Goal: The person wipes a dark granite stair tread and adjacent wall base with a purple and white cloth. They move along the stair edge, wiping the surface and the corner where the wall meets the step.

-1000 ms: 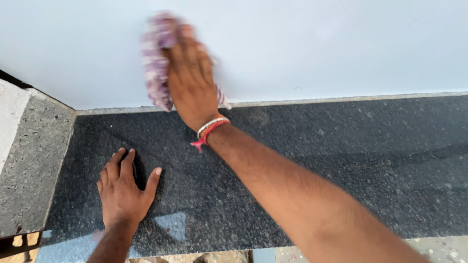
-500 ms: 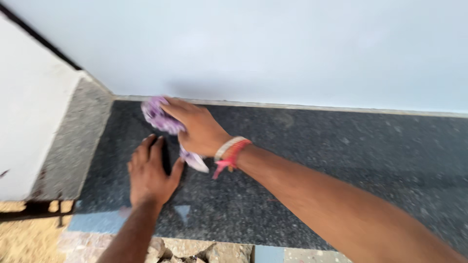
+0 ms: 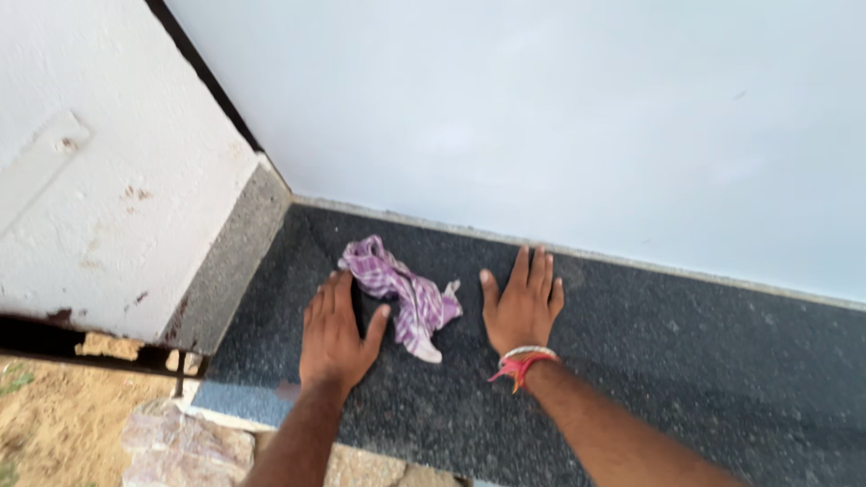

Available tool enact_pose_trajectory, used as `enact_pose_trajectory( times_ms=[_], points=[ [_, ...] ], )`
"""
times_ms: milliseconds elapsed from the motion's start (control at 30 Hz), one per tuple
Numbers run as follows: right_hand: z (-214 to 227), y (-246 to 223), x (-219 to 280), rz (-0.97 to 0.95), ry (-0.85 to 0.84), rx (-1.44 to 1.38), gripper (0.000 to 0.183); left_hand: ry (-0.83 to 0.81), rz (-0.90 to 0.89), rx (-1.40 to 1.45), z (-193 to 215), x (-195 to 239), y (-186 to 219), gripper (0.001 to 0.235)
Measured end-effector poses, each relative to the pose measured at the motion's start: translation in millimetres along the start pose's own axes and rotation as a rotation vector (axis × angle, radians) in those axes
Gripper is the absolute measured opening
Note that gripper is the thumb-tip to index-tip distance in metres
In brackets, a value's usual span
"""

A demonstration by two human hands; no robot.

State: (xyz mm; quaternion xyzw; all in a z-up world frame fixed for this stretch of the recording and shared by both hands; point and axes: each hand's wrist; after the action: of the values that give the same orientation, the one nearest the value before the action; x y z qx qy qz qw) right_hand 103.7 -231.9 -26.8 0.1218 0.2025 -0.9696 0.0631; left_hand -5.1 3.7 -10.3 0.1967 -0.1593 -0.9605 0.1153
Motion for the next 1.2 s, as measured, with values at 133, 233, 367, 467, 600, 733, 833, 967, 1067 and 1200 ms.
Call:
enact_pose_trajectory(
  times_ms=[133, 233, 367, 467, 600, 733, 833, 967, 1067, 1200],
  points=[
    [-4, -3, 2, -0.029, 0.028, 0.056, 0.082, -0.01, 0.016, 0.051, 8, -1, 4, 0.088],
    [2, -13, 0, -0.035, -0.01, 0.133, 0.088, 0.019, -0.007, 0.075, 17, -5, 10, 0.089],
    [9, -18, 0, -0.029, -0.031, 0.161, 0.09, 0.204, -0.022, 0.017, 18, -6, 22, 0.07],
    [9, -20, 0, -0.033, -0.06, 0.178, 0.09, 0.205, 0.076, 0.104, -9, -23, 50, 0.061],
    [8, -21, -2, -0.007, -0.046, 0.18, 0.09, 0.024, 0.121, -0.168, -48, -57, 82, 0.076],
    [5, -20, -2, -0.007, -0.054, 0.172, 0.088, -0.222, 0.027, -0.265, -51, -76, 48, 0.072],
    [6, -18, -2, 0.001, -0.076, 0.19, 0.088, -0.312, 0.081, -0.389, -33, -88, 1, 0.073],
    [8, -21, -6, 0.01, -0.098, 0.207, 0.088, -0.161, 0.242, -0.252, -22, -94, -41, 0.076],
    [13, -24, -5, -0.006, -0.12, 0.203, 0.088, -0.088, 0.213, -0.2, -29, -97, -37, 0.081],
    [13, -23, -4, -0.026, -0.137, 0.188, 0.088, -0.228, 0.095, -0.116, -35, -95, -1, 0.087]
  ],
)
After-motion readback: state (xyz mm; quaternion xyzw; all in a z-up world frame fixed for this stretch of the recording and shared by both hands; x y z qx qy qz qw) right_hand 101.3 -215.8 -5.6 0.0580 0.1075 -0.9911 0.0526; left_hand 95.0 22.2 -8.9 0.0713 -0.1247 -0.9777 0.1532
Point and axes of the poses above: each hand's wrist, its own x-axis away from the middle knuckle, its own z-axis out of the back of the hand, y = z × x, and after that the axes turned 4 degrees about -x, right-handed
